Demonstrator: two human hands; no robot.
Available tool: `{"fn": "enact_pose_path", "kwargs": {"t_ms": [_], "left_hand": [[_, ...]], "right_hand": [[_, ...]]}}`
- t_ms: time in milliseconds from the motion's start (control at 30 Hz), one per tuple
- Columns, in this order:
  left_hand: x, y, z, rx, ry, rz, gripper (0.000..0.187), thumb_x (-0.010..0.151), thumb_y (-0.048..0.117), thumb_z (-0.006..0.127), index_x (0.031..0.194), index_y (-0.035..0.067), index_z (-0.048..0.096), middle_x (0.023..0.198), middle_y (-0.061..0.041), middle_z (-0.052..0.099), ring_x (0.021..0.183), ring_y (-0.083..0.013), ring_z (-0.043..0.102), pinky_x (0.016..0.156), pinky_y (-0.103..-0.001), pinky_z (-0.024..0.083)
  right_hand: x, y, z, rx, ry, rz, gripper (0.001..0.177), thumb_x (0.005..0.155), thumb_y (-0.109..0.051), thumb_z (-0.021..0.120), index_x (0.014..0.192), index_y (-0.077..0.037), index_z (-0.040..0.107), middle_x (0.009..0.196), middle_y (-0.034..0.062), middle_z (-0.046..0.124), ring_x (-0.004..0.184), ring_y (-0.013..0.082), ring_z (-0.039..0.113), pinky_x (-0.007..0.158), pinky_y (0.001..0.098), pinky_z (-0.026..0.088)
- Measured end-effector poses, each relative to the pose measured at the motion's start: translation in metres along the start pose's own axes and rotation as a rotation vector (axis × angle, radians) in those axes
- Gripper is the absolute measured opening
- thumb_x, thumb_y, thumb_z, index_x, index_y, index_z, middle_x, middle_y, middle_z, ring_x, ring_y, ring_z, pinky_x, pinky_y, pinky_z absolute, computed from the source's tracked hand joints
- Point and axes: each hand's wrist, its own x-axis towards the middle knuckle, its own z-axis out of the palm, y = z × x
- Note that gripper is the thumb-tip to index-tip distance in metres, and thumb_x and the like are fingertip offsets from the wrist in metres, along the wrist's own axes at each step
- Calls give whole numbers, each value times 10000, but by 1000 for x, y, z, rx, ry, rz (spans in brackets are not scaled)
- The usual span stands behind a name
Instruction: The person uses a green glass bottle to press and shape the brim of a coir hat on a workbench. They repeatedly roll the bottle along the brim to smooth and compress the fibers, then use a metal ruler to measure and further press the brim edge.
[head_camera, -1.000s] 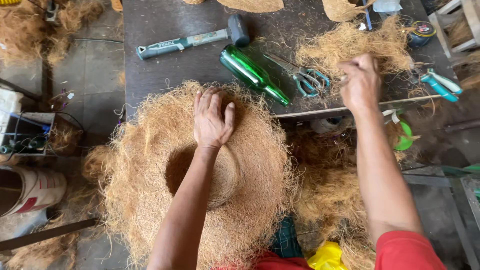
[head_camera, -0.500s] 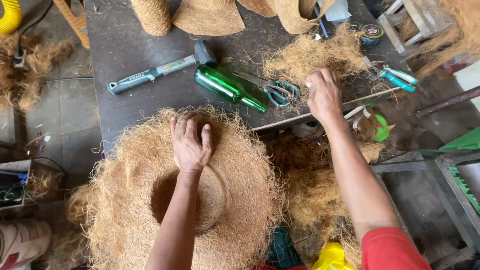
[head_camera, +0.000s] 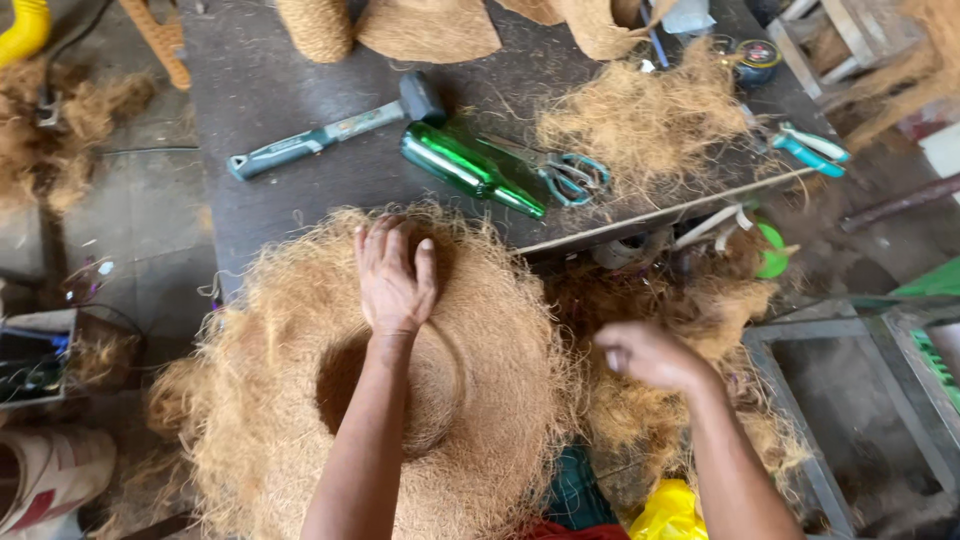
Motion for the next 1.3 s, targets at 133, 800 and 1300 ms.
{"fn": "enact_pose_path", "kwargs": {"t_ms": [133, 800, 1300], "left_hand": [[2, 6, -7, -6, -11, -27, 329, 975, 363, 548, 1142, 97, 645, 1195, -125, 641, 1255, -296, 574, 1161, -509, 298], [13, -13, -16, -445, -98, -314, 304, 1017, 376, 458, 1086, 167, 667, 1063, -131, 683, 1188, -340, 607, 1208, -532, 223], [-57, 51, -118, 120, -207, 207, 413, 1011, 368, 502, 1283, 79, 616, 1233, -182, 636, 1291, -364, 540, 1098, -518, 367]], "right_hand": [[21, -1, -5, 43, 256, -110, 253, 887, -10, 646, 1126, -9, 731, 1056, 247, 743, 1020, 428, 703, 964, 542, 523], [101, -166, -53, -213, 410, -263, 611, 948, -27, 538, 1516, -52, 316, 1279, 350, 552, 1159, 518, 572, 968, 635, 466], [54, -109, 38, -250, 276, -893, 504, 938, -47, 547, 1431, -38, 443, 1043, 243, 657, 953, 396, 686, 896, 568, 555]]}}
